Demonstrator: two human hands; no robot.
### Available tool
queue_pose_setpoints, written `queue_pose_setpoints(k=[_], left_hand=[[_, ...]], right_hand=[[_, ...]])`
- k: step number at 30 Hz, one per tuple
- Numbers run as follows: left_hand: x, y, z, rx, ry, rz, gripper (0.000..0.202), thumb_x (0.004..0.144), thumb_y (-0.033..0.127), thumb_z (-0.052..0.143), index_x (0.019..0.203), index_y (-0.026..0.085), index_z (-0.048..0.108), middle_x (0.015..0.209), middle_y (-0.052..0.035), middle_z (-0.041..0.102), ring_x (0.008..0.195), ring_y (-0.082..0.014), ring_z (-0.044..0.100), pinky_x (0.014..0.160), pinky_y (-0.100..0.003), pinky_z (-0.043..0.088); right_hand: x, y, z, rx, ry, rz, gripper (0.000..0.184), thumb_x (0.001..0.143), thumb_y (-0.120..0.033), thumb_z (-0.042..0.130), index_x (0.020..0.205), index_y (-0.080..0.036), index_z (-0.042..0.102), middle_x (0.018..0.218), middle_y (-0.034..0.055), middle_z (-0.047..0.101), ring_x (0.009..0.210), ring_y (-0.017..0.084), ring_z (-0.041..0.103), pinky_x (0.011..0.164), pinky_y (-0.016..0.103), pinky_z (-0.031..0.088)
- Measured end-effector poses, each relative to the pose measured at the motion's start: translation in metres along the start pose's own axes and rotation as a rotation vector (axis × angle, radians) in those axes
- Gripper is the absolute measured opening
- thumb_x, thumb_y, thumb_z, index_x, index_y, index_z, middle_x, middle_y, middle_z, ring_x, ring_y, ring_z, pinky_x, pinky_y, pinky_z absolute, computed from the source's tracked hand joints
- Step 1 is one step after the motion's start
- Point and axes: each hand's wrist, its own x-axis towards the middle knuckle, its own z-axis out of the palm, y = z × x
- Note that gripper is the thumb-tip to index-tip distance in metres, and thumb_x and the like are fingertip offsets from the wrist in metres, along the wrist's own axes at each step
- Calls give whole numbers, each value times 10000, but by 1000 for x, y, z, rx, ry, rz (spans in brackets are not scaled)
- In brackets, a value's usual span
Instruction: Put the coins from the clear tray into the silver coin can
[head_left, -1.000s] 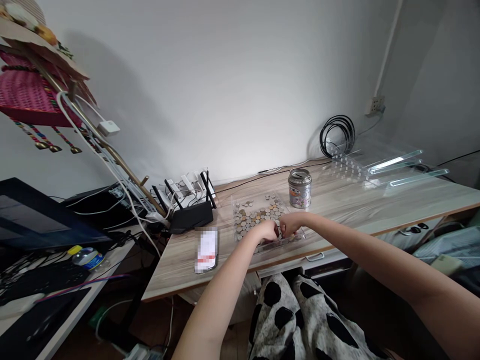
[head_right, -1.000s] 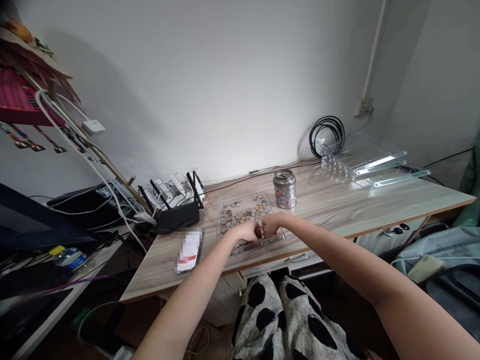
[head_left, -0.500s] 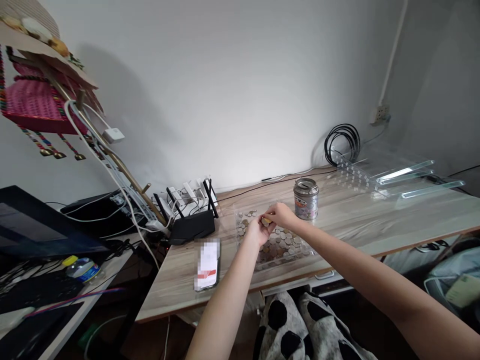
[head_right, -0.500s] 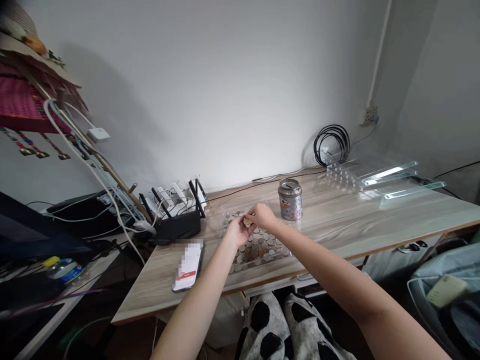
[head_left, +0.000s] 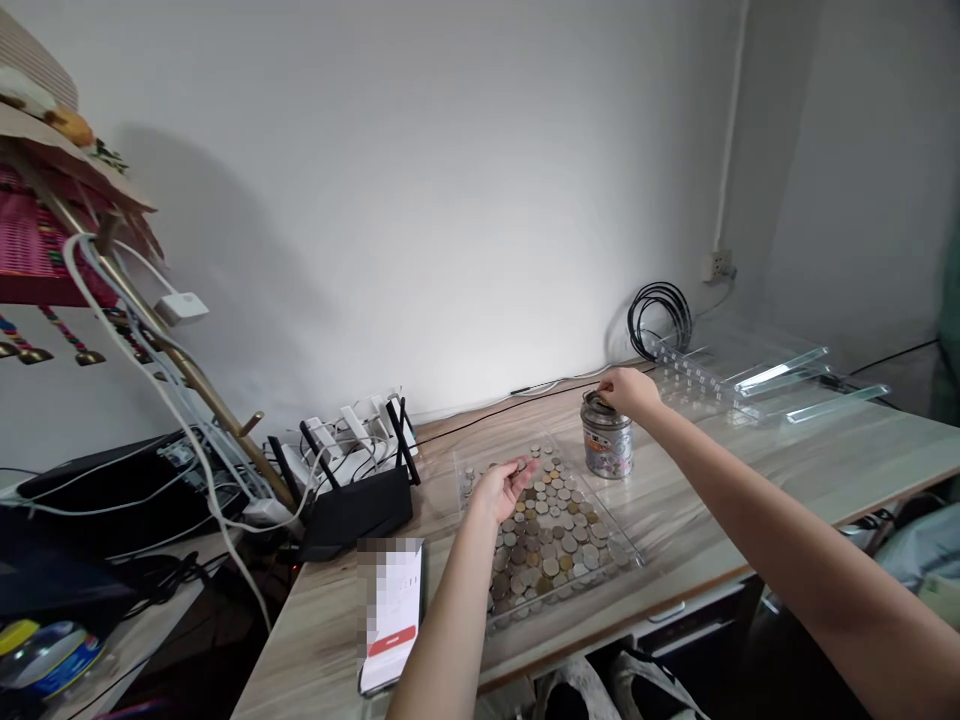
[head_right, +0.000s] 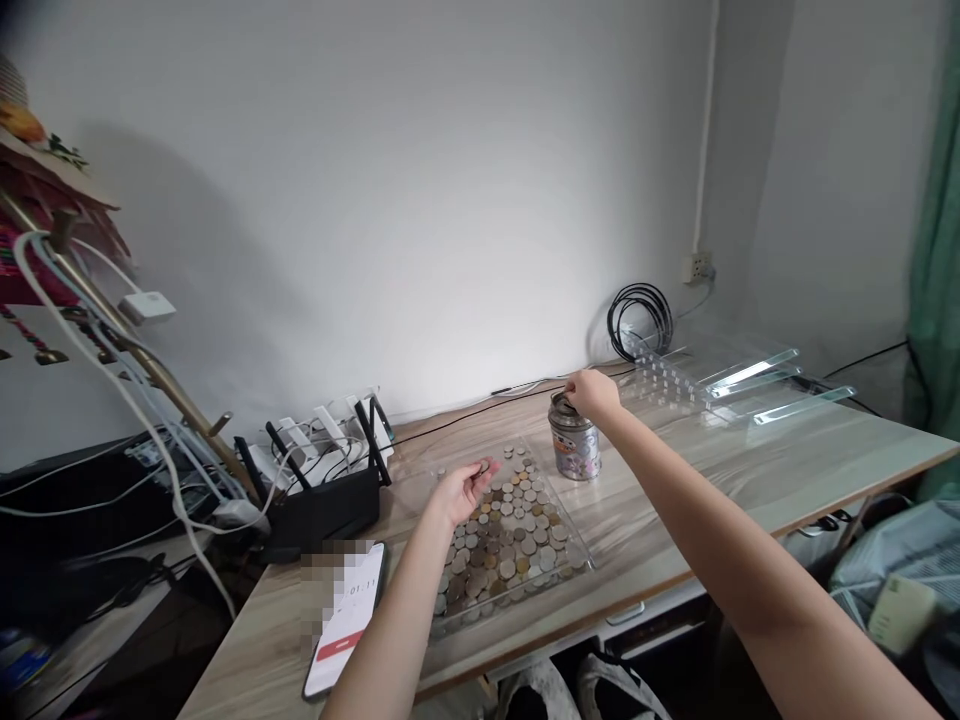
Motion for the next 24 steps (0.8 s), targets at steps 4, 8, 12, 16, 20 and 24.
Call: queue_pose_setpoints(k=[4, 8, 12, 16, 20, 24], left_hand=[[0, 2, -9, 88, 22, 45, 68, 755, 61, 456, 729, 85, 514, 720, -100, 640, 662, -117, 629, 481, -110, 478], [0, 4, -13, 167, 25, 63, 38, 754, 90, 484, 740, 95, 519, 652, -72, 638, 532, -86, 606, 386, -93, 426], [-1, 1, -12, 220, -4, 80, 30, 754, 104, 490, 735, 97, 512, 692, -94, 647, 577, -110, 619, 424, -116, 449], [-2, -2, -12, 199, -29, 47, 72, 772, 101, 453, 712, 110, 492, 691, -95, 646, 656, -146, 632, 480, -153, 479], [-6, -4, -14, 198, -84, 22, 69, 759, 79, 460, 717, 115, 502, 656, -74, 637, 668, -159, 634, 503, -169, 489], [-8, -3, -15, 152, -122, -19, 84, 774, 108, 433, 758, 87, 513, 754, -135, 643, 768, -188, 624, 521, -165, 494]], right_hand=[[-1, -7, 7, -69, 3, 2, 233, 680, -285, 465, 795, -239, 663, 811, 61, 630, 770, 195, 545, 572, 246, 358], [-11, -9, 5, -113, -4, 27, 242, 719, -298, 442, 801, -235, 661, 828, 82, 614, 807, 219, 528, 604, 275, 367], [-34, -26, 5, -19, 183, -83, 299, 785, -327, 393, 951, -226, 620, 964, 94, 585, 937, 224, 471, 649, 276, 381], [-68, -76, 32, 271, -44, -307, 313, 780, -391, 404, 962, -242, 609, 874, 35, 624, 735, 142, 540, 566, 222, 388], [-83, -111, 64, 358, -224, -371, 209, 700, -336, 508, 799, -221, 652, 718, 11, 639, 653, 129, 550, 542, 210, 374], [-65, -91, 48, 433, -154, -327, 188, 703, -281, 488, 759, -211, 652, 710, 16, 640, 646, 121, 550, 549, 201, 382]])
